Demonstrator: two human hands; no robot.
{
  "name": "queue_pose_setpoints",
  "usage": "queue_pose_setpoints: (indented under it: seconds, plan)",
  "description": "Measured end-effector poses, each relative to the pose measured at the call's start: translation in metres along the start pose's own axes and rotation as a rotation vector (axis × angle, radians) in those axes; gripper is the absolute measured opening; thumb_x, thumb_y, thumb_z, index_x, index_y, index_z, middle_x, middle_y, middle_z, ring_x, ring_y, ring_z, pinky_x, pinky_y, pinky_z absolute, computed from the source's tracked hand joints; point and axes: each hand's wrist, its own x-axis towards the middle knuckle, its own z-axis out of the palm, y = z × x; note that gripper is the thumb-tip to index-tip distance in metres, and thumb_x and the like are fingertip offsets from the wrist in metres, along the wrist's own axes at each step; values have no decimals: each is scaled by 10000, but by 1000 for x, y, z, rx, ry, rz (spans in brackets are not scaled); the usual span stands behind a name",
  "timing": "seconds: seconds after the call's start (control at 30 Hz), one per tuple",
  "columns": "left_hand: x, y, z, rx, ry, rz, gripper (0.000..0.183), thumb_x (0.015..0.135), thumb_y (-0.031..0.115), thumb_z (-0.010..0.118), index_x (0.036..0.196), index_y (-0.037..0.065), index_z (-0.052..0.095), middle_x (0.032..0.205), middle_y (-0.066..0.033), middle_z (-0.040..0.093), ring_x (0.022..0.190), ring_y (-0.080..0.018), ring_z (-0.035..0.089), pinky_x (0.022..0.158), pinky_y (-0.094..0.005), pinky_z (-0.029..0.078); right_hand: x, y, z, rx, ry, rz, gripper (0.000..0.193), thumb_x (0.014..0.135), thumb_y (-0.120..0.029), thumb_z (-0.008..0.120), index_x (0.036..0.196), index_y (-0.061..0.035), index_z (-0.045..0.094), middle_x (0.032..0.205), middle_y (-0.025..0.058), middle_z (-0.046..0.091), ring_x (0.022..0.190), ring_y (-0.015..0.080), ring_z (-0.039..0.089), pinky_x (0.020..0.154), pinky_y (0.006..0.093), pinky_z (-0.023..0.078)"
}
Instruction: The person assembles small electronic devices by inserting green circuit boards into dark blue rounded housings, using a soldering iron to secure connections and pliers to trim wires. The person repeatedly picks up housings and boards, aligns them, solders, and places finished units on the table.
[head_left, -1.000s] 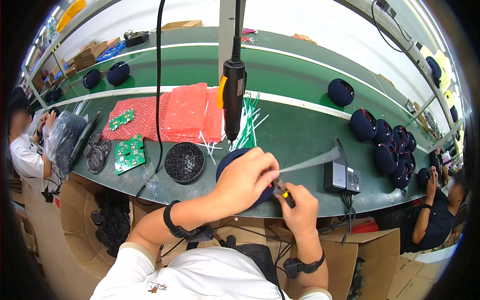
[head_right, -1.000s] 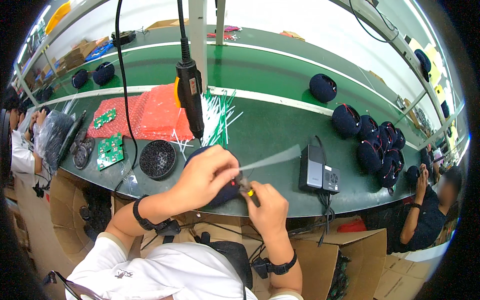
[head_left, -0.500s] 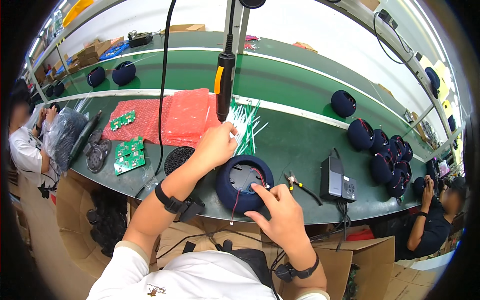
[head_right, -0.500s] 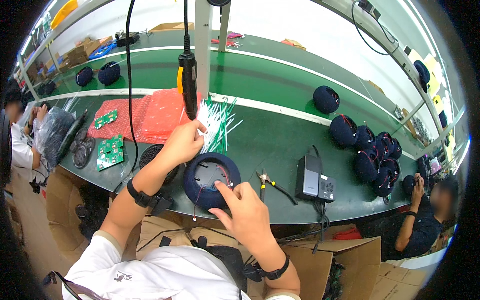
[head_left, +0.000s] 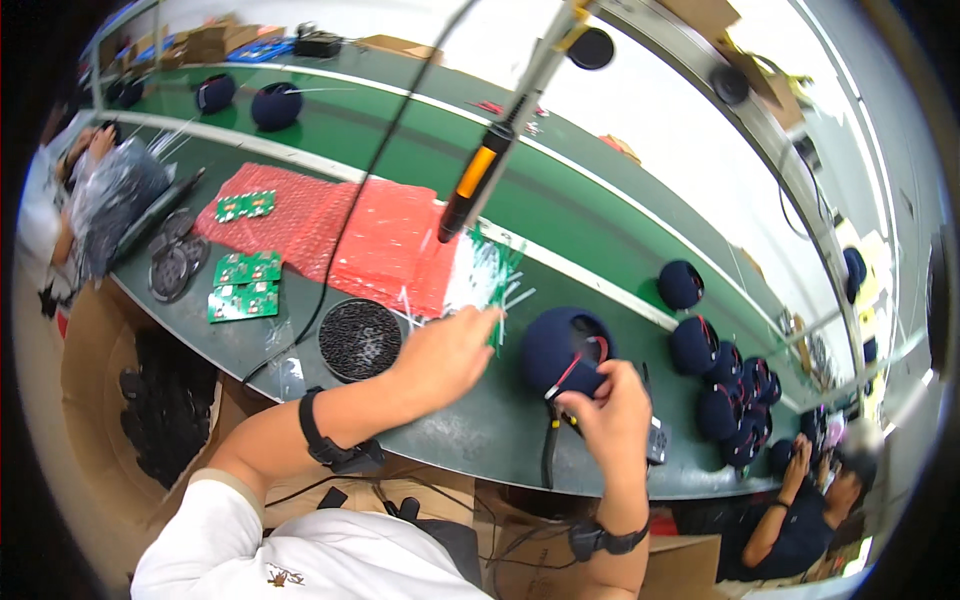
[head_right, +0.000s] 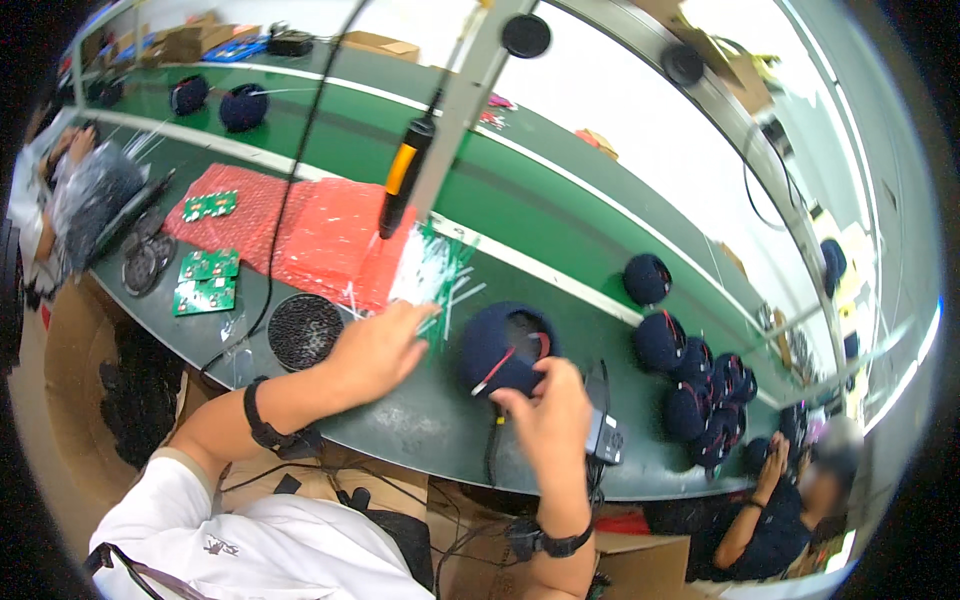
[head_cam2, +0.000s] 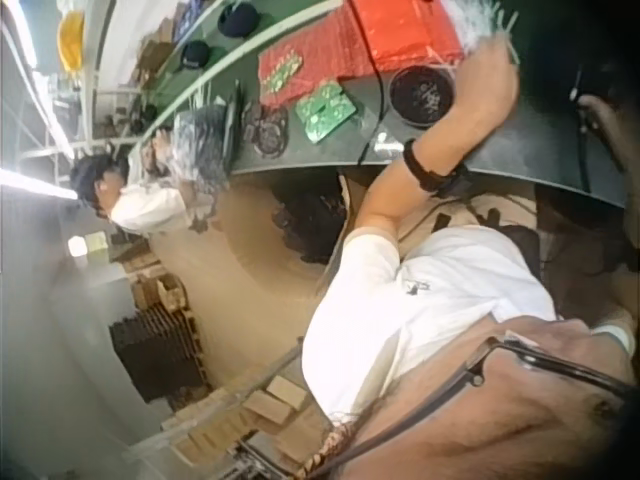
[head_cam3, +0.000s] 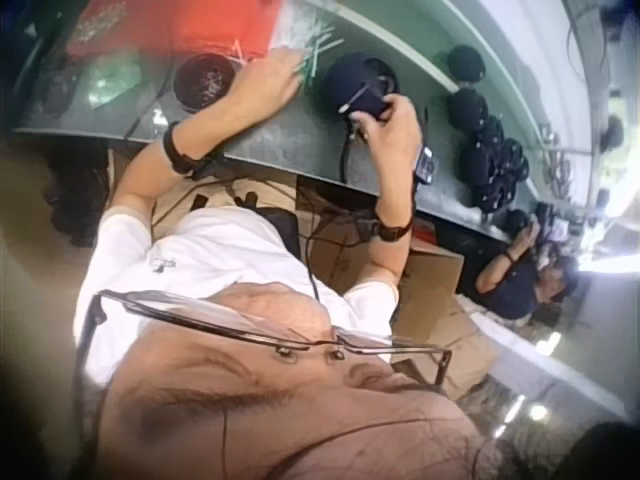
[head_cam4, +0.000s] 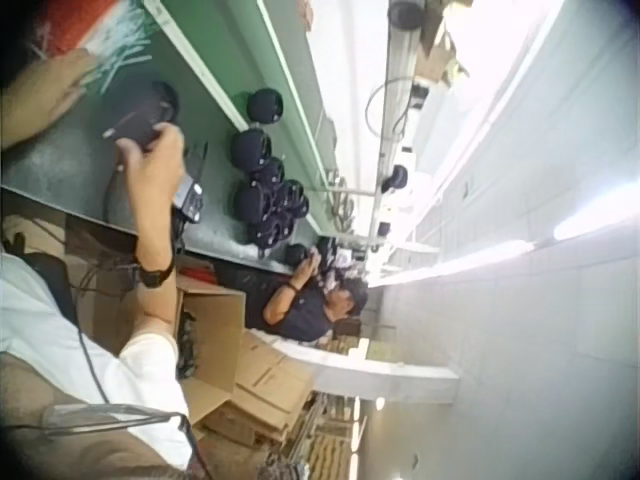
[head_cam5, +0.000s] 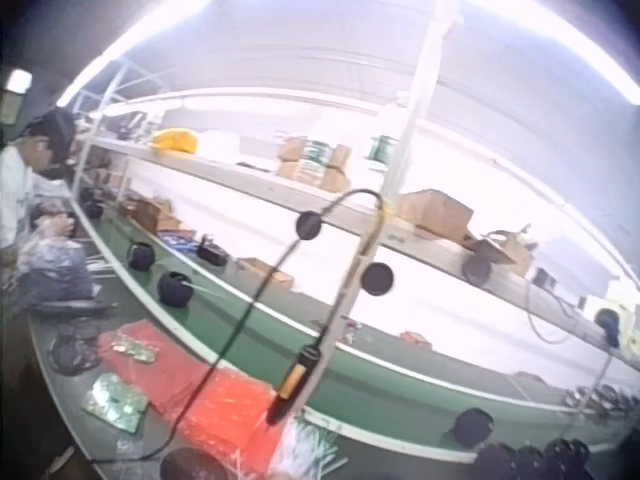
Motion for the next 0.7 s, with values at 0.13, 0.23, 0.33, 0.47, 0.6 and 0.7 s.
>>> queue_pose_setpoints:
  seconds: [0.13,0.23,0.33,0.47,0.6,0.7]
  plan:
    - [-6,-12,14,0,-90,111,313,923,158,678,1229,119,622,1010,-126,622,829,-346,695,677,-462,577,98,25,18,-165,11,37,628,712,-358,933,1122,4,624,906,174,685,836,372,685,773,453,544]
    - [-7,-14,19,-15,-77,147,267,920,155,675,1182,114,640,992,-120,625,822,-336,698,667,-462,577,171,53,52,-228,94,31,672,726,-406,920,1154,11,613,1070,243,715,1000,409,700,861,475,545]
    - [-8,-18,23,-1,-125,164,235,918,154,667,1148,107,652,969,-117,628,808,-336,699,663,-459,578,233,57,91,-187,171,64,657,728,-407,918,1165,-15,624,1116,228,721,1034,415,696,897,478,542]
    - [-8,-24,28,23,-164,147,194,917,156,659,1100,95,678,970,-122,652,796,-342,704,661,-468,581,287,61,134,-200,225,89,620,751,-376,908,1182,-33,623,1137,214,706,1090,412,671,925,489,533]
    - [-4,-18,25,1,-183,176,182,896,134,659,1069,83,670,973,-130,656,800,-351,710,664,-480,583,309,98,151,-166,251,64,466,844,-181,793,1231,-34,579,1188,234,666,1126,423,648,950,490,520]
    - [-6,-12,25,-30,-193,194,163,880,115,658,1037,72,658,959,-131,650,799,-356,706,661,-483,582,308,121,166,85,417,10,438,856,-156,780,1213,-18,567,1158,249,670,1090,442,658,938,500,519]
